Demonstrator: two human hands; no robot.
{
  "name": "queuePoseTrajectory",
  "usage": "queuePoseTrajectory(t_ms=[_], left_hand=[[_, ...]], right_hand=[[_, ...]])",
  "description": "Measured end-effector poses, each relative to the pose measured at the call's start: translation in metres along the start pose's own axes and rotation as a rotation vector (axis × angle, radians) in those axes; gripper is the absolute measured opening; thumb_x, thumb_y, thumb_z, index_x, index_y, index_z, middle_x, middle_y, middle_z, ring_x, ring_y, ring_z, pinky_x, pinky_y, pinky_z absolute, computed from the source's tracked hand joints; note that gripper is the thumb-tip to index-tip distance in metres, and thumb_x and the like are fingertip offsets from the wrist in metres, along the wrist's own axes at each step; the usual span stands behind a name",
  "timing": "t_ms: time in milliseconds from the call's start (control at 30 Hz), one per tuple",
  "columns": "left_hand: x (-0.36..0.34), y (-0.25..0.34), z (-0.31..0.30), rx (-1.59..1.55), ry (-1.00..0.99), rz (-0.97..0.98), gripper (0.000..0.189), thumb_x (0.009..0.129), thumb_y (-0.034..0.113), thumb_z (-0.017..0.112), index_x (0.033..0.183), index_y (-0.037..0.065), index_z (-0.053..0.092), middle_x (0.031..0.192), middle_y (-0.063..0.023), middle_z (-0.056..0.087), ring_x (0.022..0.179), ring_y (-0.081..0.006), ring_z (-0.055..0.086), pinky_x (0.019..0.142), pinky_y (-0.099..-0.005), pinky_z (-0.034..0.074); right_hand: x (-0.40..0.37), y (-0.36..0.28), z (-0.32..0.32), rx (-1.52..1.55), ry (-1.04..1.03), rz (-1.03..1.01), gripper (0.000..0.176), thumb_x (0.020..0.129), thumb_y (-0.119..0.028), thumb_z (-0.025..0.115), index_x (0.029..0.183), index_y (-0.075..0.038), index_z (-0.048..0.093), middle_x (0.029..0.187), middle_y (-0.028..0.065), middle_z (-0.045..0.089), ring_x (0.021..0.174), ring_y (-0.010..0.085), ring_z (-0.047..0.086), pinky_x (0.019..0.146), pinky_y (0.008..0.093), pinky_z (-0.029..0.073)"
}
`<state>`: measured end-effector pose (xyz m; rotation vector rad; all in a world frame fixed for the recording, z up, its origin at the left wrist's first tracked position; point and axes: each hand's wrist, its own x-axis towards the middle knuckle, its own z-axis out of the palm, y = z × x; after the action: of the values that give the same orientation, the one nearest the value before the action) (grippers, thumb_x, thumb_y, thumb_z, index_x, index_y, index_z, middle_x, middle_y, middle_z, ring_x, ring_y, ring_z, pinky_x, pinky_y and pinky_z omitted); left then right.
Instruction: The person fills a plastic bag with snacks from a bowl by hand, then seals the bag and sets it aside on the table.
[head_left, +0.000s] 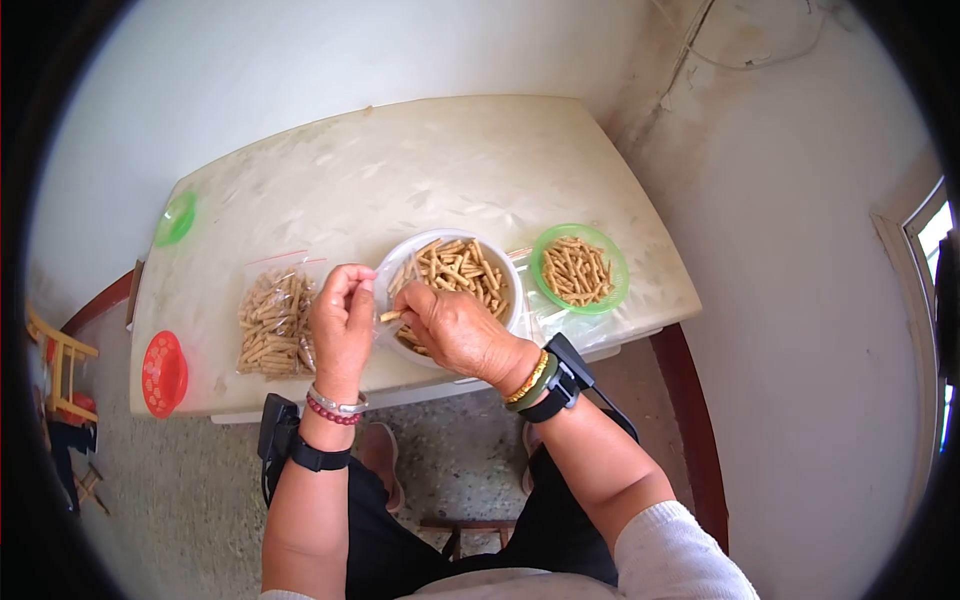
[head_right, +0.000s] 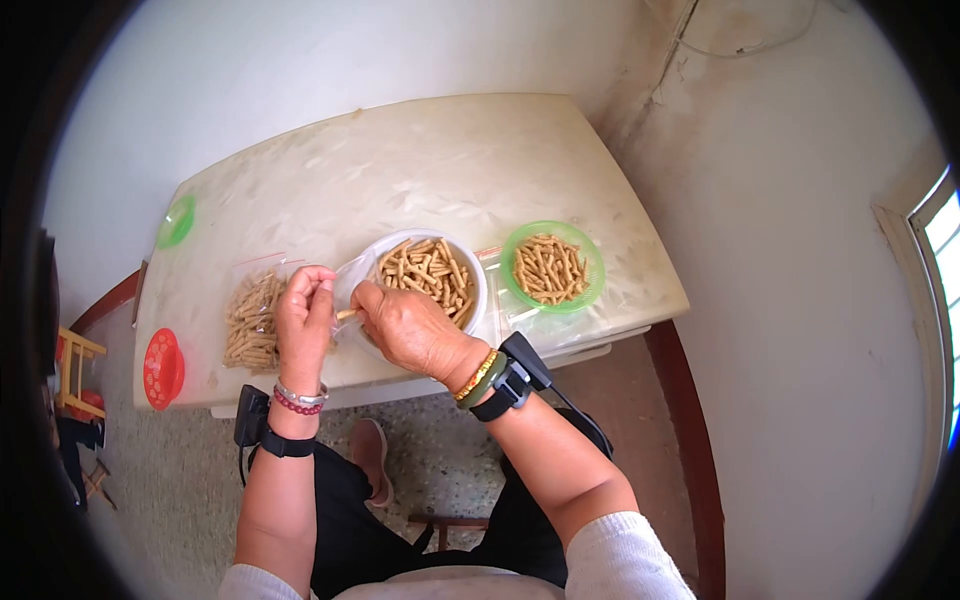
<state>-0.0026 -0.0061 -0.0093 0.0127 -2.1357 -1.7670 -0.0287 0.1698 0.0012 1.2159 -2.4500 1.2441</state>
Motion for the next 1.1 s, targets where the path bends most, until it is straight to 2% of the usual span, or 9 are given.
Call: queuePoseTrajectory(t_ms=[200, 333, 367, 467, 533, 633, 833, 933, 1100], left_hand=[[-0.006, 0.011, 0.003, 0.215, -0.118, 0.279, 0.012, 0.086, -0.006, 0.055, 0.093, 0.001, 0.062, 0.080, -0.0015, 0.056, 0.067, -0.0077, 0.053, 0.058, -0.0222, 0.042], [-0.016, 0.016, 0.002, 0.460, -0.221, 0.332, 0.017, 0.079, -0.008, 0.052, 0.088, 0.002, 0.063, 0.080, -0.0101, 0.056, 0.067, -0.0224, 0.058, 0.060, -0.0307, 0.046], [-0.017, 0.018, 0.003, 0.501, -0.166, 0.348, 0.019, 0.078, -0.008, 0.051, 0.088, 0.002, 0.064, 0.081, -0.0140, 0.058, 0.069, -0.0286, 0.060, 0.063, -0.0352, 0.047], [-0.007, 0.005, -0.004, 0.500, 0.000, 0.367, 0.017, 0.079, -0.007, 0.053, 0.088, 0.002, 0.064, 0.081, -0.0144, 0.060, 0.071, -0.0290, 0.061, 0.063, -0.0361, 0.048], [-0.002, -0.005, -0.009, 0.476, 0.017, 0.342, 0.015, 0.081, -0.005, 0.056, 0.090, 0.002, 0.065, 0.079, -0.0108, 0.062, 0.069, -0.0221, 0.061, 0.063, -0.0320, 0.048], [-0.002, -0.010, -0.010, 0.260, 0.034, 0.072, 0.018, 0.085, -0.005, 0.058, 0.099, 0.000, 0.067, 0.083, -0.0029, 0.062, 0.069, -0.0082, 0.054, 0.062, -0.0230, 0.045], [-0.006, -0.006, 0.002, 0.235, -0.066, 0.236, 0.033, 0.081, -0.012, 0.054, 0.109, 0.001, 0.064, 0.094, -0.0042, 0.060, 0.071, -0.0092, 0.055, 0.061, -0.0225, 0.045], [-0.002, -0.012, -0.007, 0.383, -0.053, 0.171, 0.035, 0.080, -0.012, 0.054, 0.111, 0.001, 0.064, 0.092, -0.0027, 0.059, 0.071, -0.0089, 0.054, 0.061, -0.0220, 0.045], [-0.003, -0.012, -0.012, 0.169, -0.005, 0.051, 0.038, 0.085, -0.009, 0.054, 0.119, 0.004, 0.064, 0.096, -0.0034, 0.066, 0.066, -0.0020, 0.050, 0.060, -0.0187, 0.043]], right_hand=[[-0.001, 0.001, -0.007, 0.120, 0.179, 0.006, 0.011, 0.090, -0.003, 0.057, 0.099, -0.002, 0.052, 0.077, 0.0188, 0.061, 0.072, 0.0391, 0.062, 0.063, 0.0416, 0.048], [-0.001, 0.004, -0.007, 0.108, 0.224, 0.049, 0.011, 0.090, -0.004, 0.058, 0.099, -0.002, 0.053, 0.076, 0.0189, 0.061, 0.072, 0.0391, 0.062, 0.063, 0.0416, 0.048], [-0.002, 0.006, -0.006, 0.098, 0.224, 0.054, 0.011, 0.089, -0.004, 0.058, 0.099, -0.002, 0.053, 0.076, 0.0189, 0.061, 0.072, 0.0392, 0.062, 0.063, 0.0418, 0.048], [-0.001, 0.002, -0.001, 0.088, 0.163, -0.015, 0.011, 0.089, -0.005, 0.059, 0.098, -0.002, 0.053, 0.075, 0.0194, 0.061, 0.072, 0.0397, 0.062, 0.063, 0.0425, 0.049], [-0.001, -0.002, 0.001, 0.121, 0.135, -0.006, 0.011, 0.089, -0.006, 0.059, 0.098, -0.002, 0.054, 0.077, 0.0198, 0.062, 0.074, 0.0399, 0.062, 0.063, 0.0429, 0.049], [-0.002, -0.006, 0.001, 0.103, 0.117, 0.008, 0.011, 0.088, -0.006, 0.059, 0.098, -0.003, 0.055, 0.078, 0.0192, 0.063, 0.075, 0.0396, 0.063, 0.063, 0.0431, 0.049], [-0.003, -0.003, 0.005, 0.016, 0.110, 0.001, 0.015, 0.085, -0.009, 0.062, 0.098, -0.004, 0.058, 0.077, 0.0185, 0.064, 0.074, 0.0383, 0.064, 0.063, 0.0439, 0.050], [-0.003, -0.001, 0.003, -0.060, 0.084, 0.011, 0.013, 0.084, -0.010, 0.063, 0.095, -0.005, 0.060, 0.075, 0.0177, 0.064, 0.073, 0.0377, 0.064, 0.062, 0.0442, 0.050], [-0.008, -0.002, 0.005, -0.075, 0.079, -0.015, 0.009, 0.084, -0.012, 0.063, 0.089, -0.005, 0.060, 0.070, 0.0169, 0.063, 0.068, 0.0372, 0.064, 0.058, 0.0446, 0.050]])
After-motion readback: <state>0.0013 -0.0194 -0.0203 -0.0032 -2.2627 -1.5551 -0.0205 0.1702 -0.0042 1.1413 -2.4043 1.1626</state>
